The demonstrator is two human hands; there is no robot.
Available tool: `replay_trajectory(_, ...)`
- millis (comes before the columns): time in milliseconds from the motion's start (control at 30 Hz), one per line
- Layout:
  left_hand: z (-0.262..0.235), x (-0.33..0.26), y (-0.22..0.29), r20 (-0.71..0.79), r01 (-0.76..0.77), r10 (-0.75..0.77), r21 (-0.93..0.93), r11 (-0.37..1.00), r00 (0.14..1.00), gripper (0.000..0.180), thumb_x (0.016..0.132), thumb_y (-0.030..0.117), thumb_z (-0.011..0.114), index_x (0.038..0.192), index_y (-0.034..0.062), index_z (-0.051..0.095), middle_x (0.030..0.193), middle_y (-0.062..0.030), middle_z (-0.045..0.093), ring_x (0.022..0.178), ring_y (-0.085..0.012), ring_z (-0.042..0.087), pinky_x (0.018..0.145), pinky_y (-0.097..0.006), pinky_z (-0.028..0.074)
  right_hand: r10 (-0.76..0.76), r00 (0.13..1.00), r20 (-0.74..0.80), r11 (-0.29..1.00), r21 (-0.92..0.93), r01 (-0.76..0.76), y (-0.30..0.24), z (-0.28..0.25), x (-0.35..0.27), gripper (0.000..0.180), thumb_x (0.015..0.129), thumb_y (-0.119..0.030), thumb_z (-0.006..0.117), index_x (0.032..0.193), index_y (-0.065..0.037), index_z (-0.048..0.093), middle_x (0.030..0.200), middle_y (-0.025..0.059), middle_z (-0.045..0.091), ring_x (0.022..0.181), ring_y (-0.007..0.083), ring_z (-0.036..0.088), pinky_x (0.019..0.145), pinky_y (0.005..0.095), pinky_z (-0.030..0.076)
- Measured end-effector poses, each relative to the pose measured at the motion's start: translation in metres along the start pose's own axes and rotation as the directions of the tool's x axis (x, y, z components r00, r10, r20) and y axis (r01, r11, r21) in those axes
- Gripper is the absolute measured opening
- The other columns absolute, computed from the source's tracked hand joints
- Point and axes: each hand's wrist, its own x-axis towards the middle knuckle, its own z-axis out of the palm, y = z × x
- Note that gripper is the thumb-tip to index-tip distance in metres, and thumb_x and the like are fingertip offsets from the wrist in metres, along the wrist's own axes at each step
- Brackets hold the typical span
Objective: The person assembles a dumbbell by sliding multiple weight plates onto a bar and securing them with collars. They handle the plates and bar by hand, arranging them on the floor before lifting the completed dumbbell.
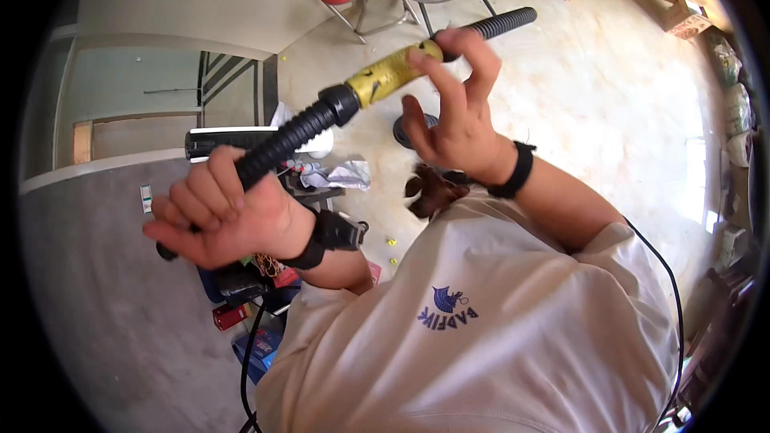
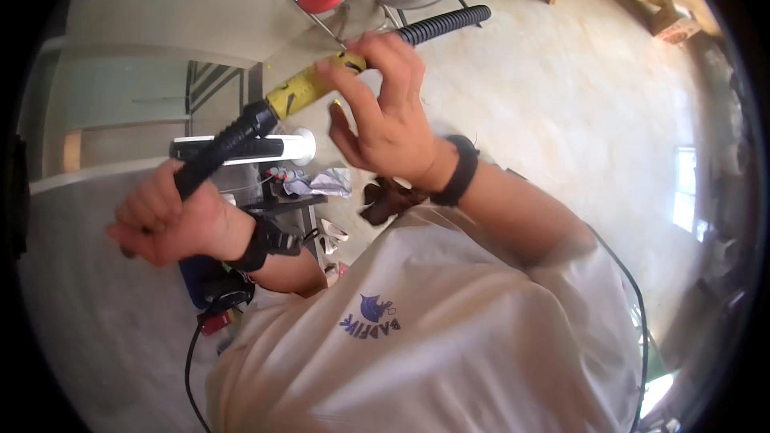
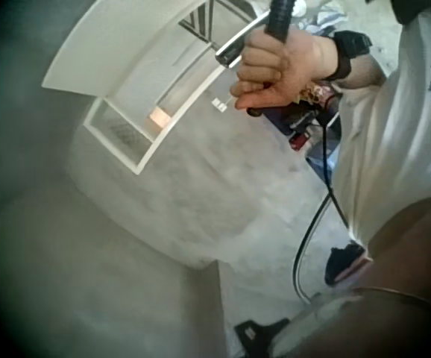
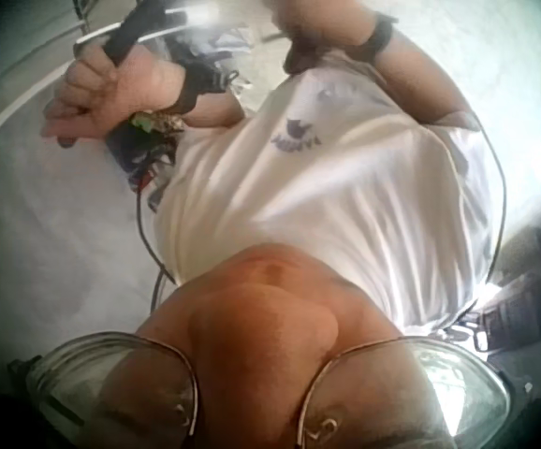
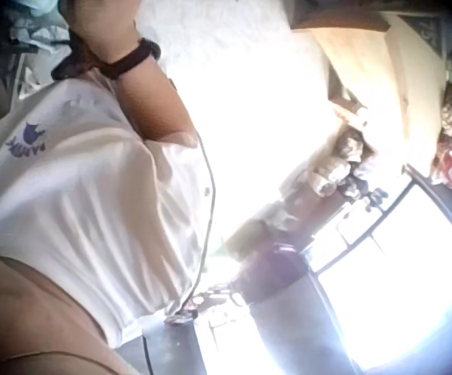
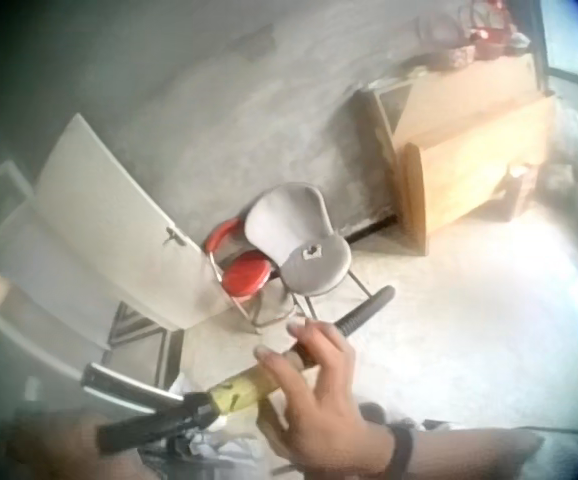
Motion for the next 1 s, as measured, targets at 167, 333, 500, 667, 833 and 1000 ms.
replay_trajectory(167,-0.038,-0.01,-0.009,-0.163,0.129,-0.095,0.212,0.969,0.982,0.043,0.097,0.025,0.035,0.056,0.0174,0.03,0.05,0.0044,0.027,0.045,-0.0092,0.027,0.05,-0.025,0.027,-0.193,0.645,0.739,0.949,-0.025,0.313,0.084,-0.047,-0.08,0.03,0.074,-0.006,0.062,0.104,-0.009,0.062,0.122,0.0106,0.056,0.117,0.0311,0.051,0.102,0.0474,0.041)
replay_trajectory(333,-0.074,-0.055,0.003,-0.343,0.192,0.008,0.544,0.817,0.939,0.041,0.103,0.031,0.034,0.065,0.0162,0.034,0.052,0.0039,0.031,0.045,-0.0085,0.027,0.048,-0.025,0.025,0.746,0.378,0.548,0.666,-0.611,-0.429,0.162,-0.156,-0.188,0.017,0.082,-0.012,0.06,0.097,-0.005,0.063,0.105,0.0186,0.063,0.097,0.0369,0.06,0.086,0.0412,0.05)
replay_trajectory(500,-0.108,-0.092,0.018,-0.479,0.316,0.04,0.636,0.704,0.877,0.037,0.099,0.021,0.041,0.064,0.0159,0.032,0.051,0.0041,0.03,0.045,-0.0077,0.026,0.047,-0.025,0.025,0.943,-0.105,0.316,0.266,-0.905,-0.331,0.192,-0.274,-0.259,0.018,0.083,-0.014,0.053,0.086,-0.001,0.065,0.094,0.0206,0.067,0.091,0.0384,0.064,0.082,0.0425,0.051)
replay_trajectory(667,-0.139,-0.125,0.015,-0.636,0.427,0.113,0.629,0.65,0.764,0.031,0.097,0.018,0.045,0.068,0.0151,0.034,0.051,0.0044,0.028,0.045,-0.0075,0.026,0.046,-0.025,0.025,0.832,-0.286,0.475,0.52,-0.848,0.104,0.238,-0.38,-0.352,0.025,0.082,-0.02,0.051,0.086,-0.003,0.069,0.093,0.0222,0.068,0.088,0.0378,0.065,0.081,0.0438,0.053)
replay_trajectory(833,-0.2,-0.185,-0.011,-0.754,0.606,0.078,0.581,0.543,0.653,0.03,0.096,0.017,0.046,0.069,0.0129,0.035,0.051,0.0034,0.028,0.044,-0.0086,0.028,0.046,-0.027,0.027,0.833,-0.244,0.497,0.476,-0.868,-0.143,0.263,-0.291,-0.349,0.019,0.081,-0.016,0.051,0.08,-0.004,0.067,0.081,0.0181,0.067,0.072,0.0316,0.066,0.07,0.0408,0.055)
replay_trajectory(1000,-0.278,-0.254,-0.032,-0.802,0.739,-0.112,0.473,0.479,0.586,0.031,0.097,0.019,0.045,0.068,0.0122,0.036,0.054,0.002,0.031,0.047,-0.0104,0.031,0.051,-0.029,0.032,0.742,-0.295,0.602,0.662,-0.729,0.177,0.306,-0.189,-0.398,0.016,0.08,-0.011,0.052,0.076,-0.007,0.066,0.084,0.0135,0.065,0.081,0.0299,0.065,0.068,0.0416,0.055)
